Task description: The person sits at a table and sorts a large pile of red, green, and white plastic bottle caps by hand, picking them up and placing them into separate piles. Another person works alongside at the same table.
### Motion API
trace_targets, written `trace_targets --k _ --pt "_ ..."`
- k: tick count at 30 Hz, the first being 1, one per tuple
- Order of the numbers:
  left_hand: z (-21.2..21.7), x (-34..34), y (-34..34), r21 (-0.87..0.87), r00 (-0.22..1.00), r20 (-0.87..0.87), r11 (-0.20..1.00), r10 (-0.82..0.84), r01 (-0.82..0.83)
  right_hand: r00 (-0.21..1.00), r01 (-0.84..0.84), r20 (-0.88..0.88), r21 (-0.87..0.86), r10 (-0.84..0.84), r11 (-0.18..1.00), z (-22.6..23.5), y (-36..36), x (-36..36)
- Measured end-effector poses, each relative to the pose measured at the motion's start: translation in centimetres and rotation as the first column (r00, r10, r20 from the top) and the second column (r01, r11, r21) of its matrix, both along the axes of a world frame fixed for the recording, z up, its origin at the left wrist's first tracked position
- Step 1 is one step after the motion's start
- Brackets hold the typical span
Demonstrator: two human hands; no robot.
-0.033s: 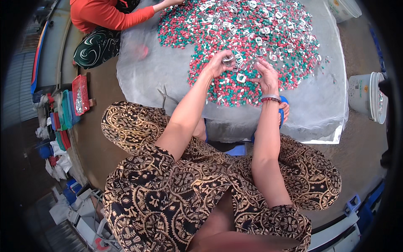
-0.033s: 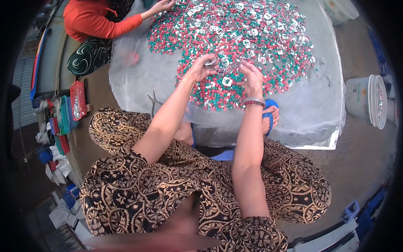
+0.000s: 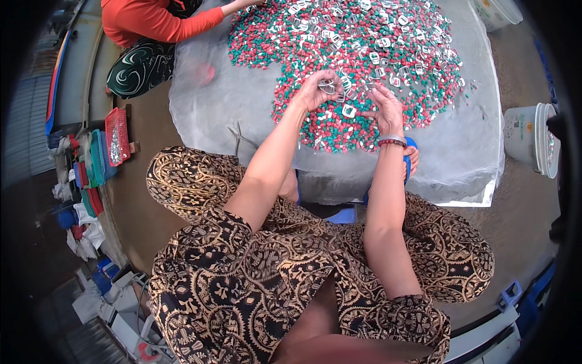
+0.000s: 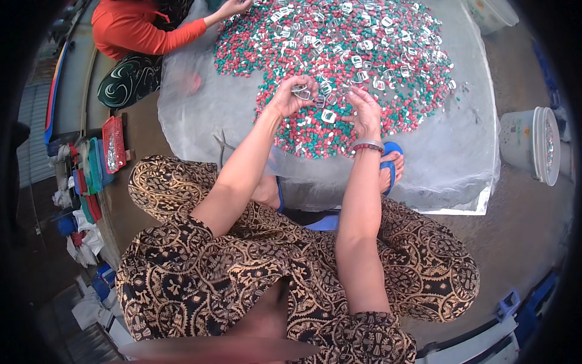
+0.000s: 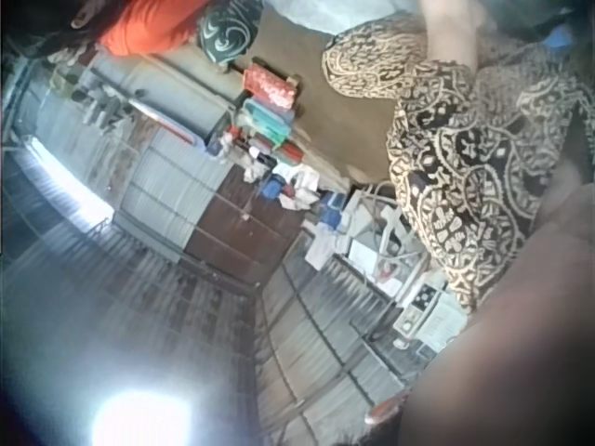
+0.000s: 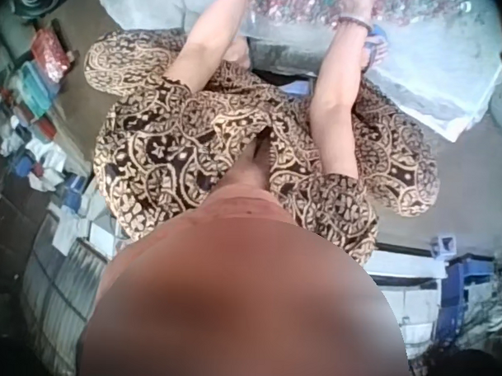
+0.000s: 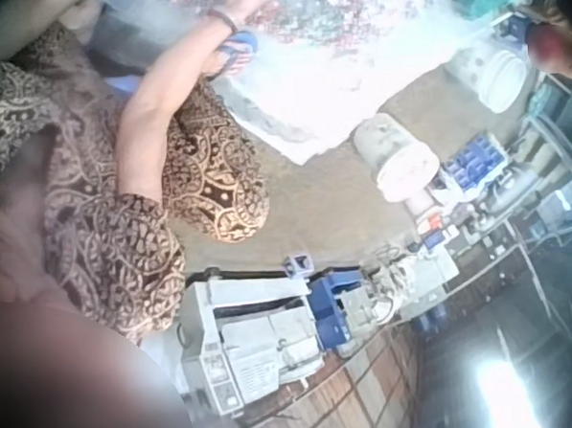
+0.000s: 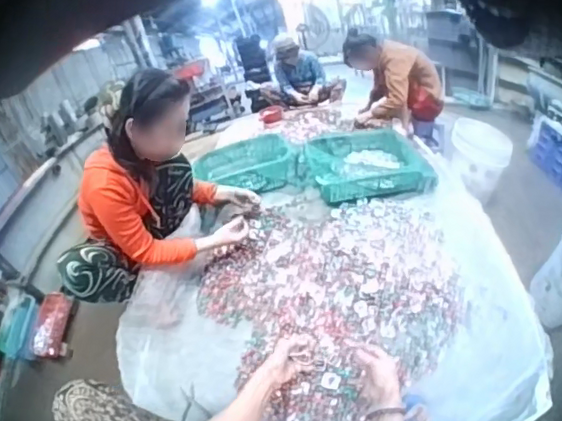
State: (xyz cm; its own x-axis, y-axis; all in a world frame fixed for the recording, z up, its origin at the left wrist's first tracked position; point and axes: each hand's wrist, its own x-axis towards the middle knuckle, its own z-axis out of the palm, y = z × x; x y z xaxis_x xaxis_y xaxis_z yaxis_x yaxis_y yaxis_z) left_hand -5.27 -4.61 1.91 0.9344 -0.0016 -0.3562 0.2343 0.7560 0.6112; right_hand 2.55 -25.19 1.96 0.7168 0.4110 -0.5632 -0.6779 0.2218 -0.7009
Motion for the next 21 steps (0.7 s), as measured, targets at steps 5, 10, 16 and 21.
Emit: trace_targets --k 5,10,16,21 --pt "2.1 -0.1 -2.9 0.483 0.956 -0.192 0.827 -0.22 0.287 0.959 0.277 -0.169 0.401 -0.226 0.873 -1.2 -1.0 0.4" --pt "-0.7 0.2 -6.8 0.843 0.883 -0.415 -0.459 -0.221 0.282 0.951 0.308 -0.175 0.498 -0.254 0.81 -0.5 -3.0 2.5" --pt "-0.3 0.9 -1.1 0.946 0.95 -0.306 -0.128 -0.055 0.298 0.988 0.002 0.154 0.156 -0.026 0.988 -1.0 -1.5 3.0" --pt "1.8 0.3 2.4 0.878 0.895 -0.444 0.225 0.048 0.424 0.628 0.064 0.546 -0.746 0.554 0.663 -3.5 5.0 1.4"
